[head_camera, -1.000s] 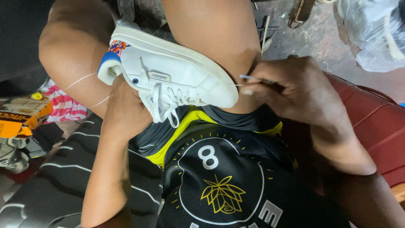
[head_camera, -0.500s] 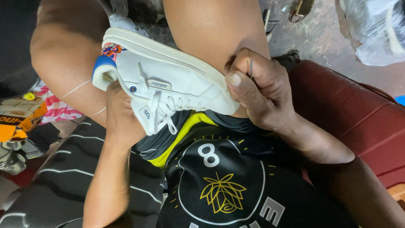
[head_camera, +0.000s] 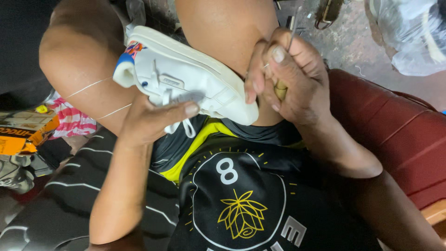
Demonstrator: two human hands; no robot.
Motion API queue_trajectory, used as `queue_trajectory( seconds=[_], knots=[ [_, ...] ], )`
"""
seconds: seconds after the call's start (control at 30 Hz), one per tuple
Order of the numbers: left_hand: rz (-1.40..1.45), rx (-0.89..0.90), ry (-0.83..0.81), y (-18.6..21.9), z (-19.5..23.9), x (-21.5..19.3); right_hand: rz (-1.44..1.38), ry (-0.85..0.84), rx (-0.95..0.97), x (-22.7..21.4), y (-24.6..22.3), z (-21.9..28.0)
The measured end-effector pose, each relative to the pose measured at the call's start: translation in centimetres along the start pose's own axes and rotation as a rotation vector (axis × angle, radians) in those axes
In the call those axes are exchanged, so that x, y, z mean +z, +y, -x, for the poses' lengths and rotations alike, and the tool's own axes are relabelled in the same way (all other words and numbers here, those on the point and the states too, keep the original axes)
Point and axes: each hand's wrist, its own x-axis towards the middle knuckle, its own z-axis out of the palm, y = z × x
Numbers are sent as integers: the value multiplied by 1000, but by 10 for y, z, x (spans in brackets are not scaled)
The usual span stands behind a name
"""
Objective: The person holds a white sneaker on their lap and uses a needle and thread to sew the shoe's upper. They repeatedly push the needle through the material and pull the thread to secure the stitches.
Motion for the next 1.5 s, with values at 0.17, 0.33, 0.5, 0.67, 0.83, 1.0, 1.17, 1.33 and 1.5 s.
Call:
queue_trajectory(
  seconds=[0.17,0.33,0.5,0.67,0.83,1.0,1.17,1.33,1.5],
  knots=[
    [28,194,-7,-3,-10,13,150,203,-30,-13,-13,6],
    [-30,312,-10,7,-12,5,254,185,-82,-23,-24,20],
    [-56,368,-91,13,-17,-14,304,230,-134,-36,-27,35],
    [-51,462,-160,12,-16,-27,230,201,-180,-45,-23,46],
    [-109,488,-204,4,-16,-40,399,199,-192,-55,-26,52],
    [-98,440,-203,-6,-22,-43,610,222,-265,-76,-34,44],
    [-175,557,-261,-6,-24,-34,900,441,-239,-50,-49,44],
    [-282,649,-218,-4,-27,-23,1164,318,-124,43,-44,75],
    [-315,581,-148,-6,-23,-21,1221,46,-156,66,-29,60]
  ],
)
